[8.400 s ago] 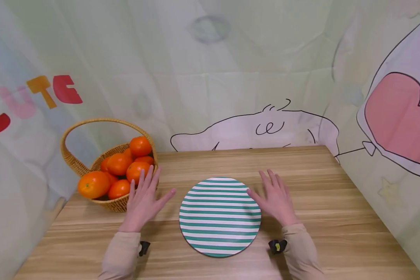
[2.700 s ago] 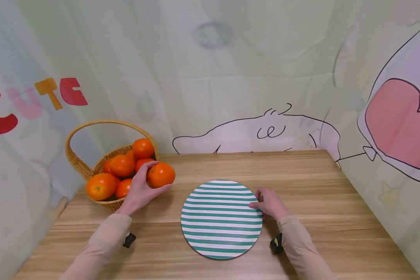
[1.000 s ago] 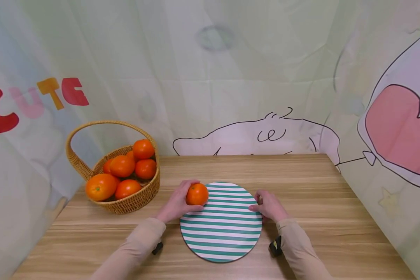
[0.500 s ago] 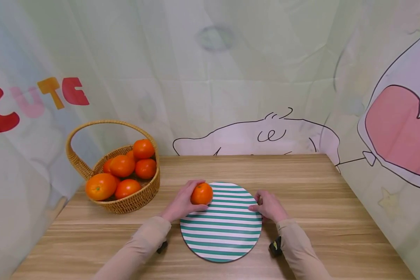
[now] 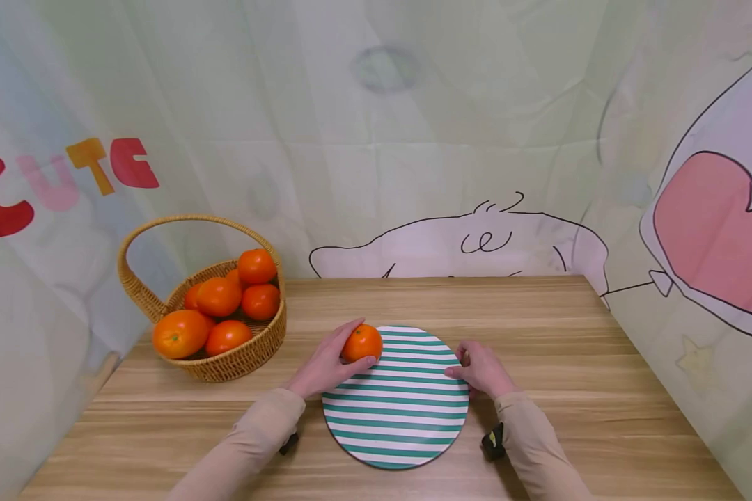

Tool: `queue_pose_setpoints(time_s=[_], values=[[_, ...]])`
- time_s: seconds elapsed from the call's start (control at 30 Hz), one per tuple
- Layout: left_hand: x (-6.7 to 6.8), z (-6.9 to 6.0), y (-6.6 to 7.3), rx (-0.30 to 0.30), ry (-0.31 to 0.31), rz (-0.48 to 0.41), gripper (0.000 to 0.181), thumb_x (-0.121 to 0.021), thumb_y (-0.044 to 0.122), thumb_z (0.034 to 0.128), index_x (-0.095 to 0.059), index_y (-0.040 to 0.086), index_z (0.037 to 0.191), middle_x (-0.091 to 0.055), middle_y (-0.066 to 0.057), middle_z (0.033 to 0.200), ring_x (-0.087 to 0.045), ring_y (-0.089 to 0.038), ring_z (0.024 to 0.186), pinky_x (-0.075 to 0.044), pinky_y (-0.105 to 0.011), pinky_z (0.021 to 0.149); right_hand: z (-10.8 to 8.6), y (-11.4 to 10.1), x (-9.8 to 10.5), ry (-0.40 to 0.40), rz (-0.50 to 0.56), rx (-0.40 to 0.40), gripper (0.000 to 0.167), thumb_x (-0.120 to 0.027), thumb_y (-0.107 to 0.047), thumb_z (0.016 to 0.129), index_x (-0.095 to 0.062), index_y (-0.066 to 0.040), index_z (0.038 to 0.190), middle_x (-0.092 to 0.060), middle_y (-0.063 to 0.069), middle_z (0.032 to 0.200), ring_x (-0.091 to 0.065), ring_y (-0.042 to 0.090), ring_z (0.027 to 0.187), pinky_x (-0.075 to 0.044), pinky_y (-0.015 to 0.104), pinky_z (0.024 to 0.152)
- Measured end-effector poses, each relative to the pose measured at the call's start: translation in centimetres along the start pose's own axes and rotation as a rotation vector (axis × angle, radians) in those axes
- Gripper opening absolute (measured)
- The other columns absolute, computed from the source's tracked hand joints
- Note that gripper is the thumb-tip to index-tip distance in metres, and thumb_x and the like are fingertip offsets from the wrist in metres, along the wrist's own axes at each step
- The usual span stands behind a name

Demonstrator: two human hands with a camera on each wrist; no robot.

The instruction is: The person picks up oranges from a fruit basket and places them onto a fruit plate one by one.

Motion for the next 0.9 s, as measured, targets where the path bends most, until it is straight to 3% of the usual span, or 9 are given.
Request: queue_pose_setpoints(time_s=[0.53, 0.9], values=[[-0.87, 0.80, 0.76, 0.010, -0.032, -0.026, 0.077, -0.068, 0.047, 0.0929, -0.034, 0.020, 0.156, -0.044, -0.016, 0.151, -0.057, -0.034, 0.119, -0.049, -0.055, 0.102, -0.06, 0.00, -0.04, 0.000, 0.012, -0.001, 0.022, -0.076, -0.014, 0.089, -0.058, -0.004, 0.098, -0.056, 0.009, 0.081, -0.056, 0.018, 0.064, -0.053, 0.028, 0.051], [-0.91, 0.92, 0.93, 0.009, -0.034, -0.018, 0.077, -0.068, 0.047, 0.0929, -0.033, 0.019, 0.156, -0.044, -0.017, 0.150, -0.057, -0.035, 0.118, -0.050, -0.056, 0.101, -0.08, 0.09, -0.07, 0.002, 0.021, 0.001, 0.021, -0.075, -0.013, 0.089, -0.058, -0.004, 0.098, -0.055, 0.008, 0.080, -0.056, 0.018, 0.062, -0.054, 0.029, 0.051]])
Point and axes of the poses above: each hand's wrist, its own z-axis towards the middle knuckle, its own x-axis out of the back of the hand, y = z × x, the point moved 7 cm from there along z, towards the middle knuckle
